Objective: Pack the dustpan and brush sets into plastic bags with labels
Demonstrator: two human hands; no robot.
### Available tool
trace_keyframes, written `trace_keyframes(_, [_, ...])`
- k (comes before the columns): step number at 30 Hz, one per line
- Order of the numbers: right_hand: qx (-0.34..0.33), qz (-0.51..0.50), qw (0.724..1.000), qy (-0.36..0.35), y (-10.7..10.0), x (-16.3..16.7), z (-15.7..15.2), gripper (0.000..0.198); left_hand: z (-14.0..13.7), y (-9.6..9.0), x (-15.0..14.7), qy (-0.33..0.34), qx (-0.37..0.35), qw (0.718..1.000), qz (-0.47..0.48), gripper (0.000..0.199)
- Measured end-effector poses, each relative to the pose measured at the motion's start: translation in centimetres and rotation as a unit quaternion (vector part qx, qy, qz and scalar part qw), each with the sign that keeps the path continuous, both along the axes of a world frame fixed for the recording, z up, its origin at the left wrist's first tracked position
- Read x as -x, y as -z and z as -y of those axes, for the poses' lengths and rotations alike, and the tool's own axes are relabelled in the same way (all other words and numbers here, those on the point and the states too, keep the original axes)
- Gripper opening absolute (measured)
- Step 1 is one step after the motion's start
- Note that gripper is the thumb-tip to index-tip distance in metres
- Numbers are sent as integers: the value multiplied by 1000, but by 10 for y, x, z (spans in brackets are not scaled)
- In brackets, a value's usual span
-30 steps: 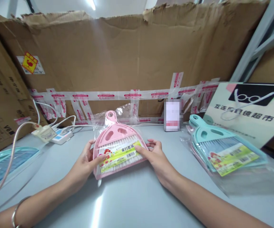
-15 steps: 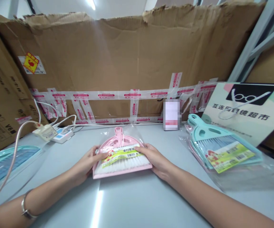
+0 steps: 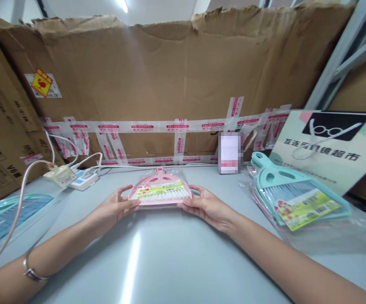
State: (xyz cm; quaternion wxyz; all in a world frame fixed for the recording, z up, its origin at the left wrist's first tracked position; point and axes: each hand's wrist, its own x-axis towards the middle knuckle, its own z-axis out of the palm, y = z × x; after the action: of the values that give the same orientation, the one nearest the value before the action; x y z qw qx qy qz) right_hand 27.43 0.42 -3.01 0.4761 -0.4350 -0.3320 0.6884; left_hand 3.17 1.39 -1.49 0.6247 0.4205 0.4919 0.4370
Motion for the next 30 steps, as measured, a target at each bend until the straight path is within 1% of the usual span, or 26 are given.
trace_keyframes(2, [3, 37, 999, 26, 1, 4, 1, 78, -2, 4, 0, 8, -11, 999, -37, 80])
trace_keyframes(4, [-5, 79, 996, 30, 0, 5, 2, 76, -2, 6, 0, 27, -35, 994, -95, 73])
trace_keyframes(5, [-12, 100, 995, 27, -2, 4, 3, 77, -1, 5, 0, 35, -53, 990, -122, 75])
trace_keyframes(7, [-35, 143, 989, 13, -7, 1, 6, 86, 1, 3, 2, 60, -95, 981, -158, 86])
trace_keyframes(9, [-66, 182, 981, -29, -12, -4, 8, 94, 3, -1, 6, 113, -163, 960, -199, 98])
trace_keyframes(10, [-78, 197, 975, -66, -13, -7, 8, 92, 4, -3, 8, 144, -205, 940, -233, 100])
trace_keyframes(11, [-84, 211, 968, -107, -15, -9, 8, 87, 4, -5, 10, 173, -249, 913, -274, 96])
trace_keyframes(12, [-86, 227, 960, -142, -15, -11, 8, 77, 4, -6, 12, 194, -289, 882, -318, 86])
trace_keyframes(14, [-93, 273, 938, -194, -15, -16, 7, 62, 3, -8, 15, 197, -341, 829, -398, 49])
trace_keyframes(15, [-103, 300, 925, -211, -15, -17, 7, 60, 2, -8, 16, 195, -356, 807, -429, 29])
trace_keyframes(16, [-119, 331, 909, -225, -16, -19, 7, 61, 2, -9, 16, 197, -367, 787, -455, 17])
trace_keyframes(17, [-139, 367, 889, -236, -16, -21, 8, 61, 2, -9, 17, 209, -375, 769, -474, 17])
trace_keyframes(18, [-162, 410, 864, -244, -17, -22, 9, 56, 2, -9, 16, 224, -380, 754, -487, 20])
trace_keyframes(19, [-183, 457, 835, -244, -19, -23, 10, 45, 3, -10, 16, 239, -381, 745, -492, 21])
trace_keyframes(20, [-205, 505, 804, -237, -21, -24, 12, 29, 4, -11, 16, 252, -376, 744, -491, 21])
trace_keyframes(21, [-227, 547, 773, -230, -24, -25, 14, 18, 5, -13, 16, 264, -366, 750, -484, 20])
trace_keyframes(22, [-245, 576, 746, -228, -27, -25, 16, 17, 6, -15, 16, 282, -348, 760, -472, 20])
trace_keyframes(23, [-259, 589, 728, -235, -30, -25, 18, 21, 7, -17, 17, 306, -326, 768, -459, 20])
trace_keyframes(24, [-271, 589, 719, -249, -33, -26, 19, 24, 7, -19, 17, 336, -303, 772, -447, 21])
trace_keyframes(25, [-282, 581, 715, -266, -36, -25, 20, 25, 8, -21, 18, 366, -282, 772, -437, 21])
trace_keyframes(27, [-294, 559, 712, -307, -38, -25, 20, 26, 8, -23, 19, 400, -253, 767, -434, 23])
trace_keyframes(28, [-291, 556, 710, -319, -37, -25, 20, 27, 8, -22, 19, 400, -246, 765, -442, 27])
trace_keyframes(30, [-271, 576, 705, -312, -33, -24, 18, 26, 7, -17, 18, 379, -232, 769, -460, 37])
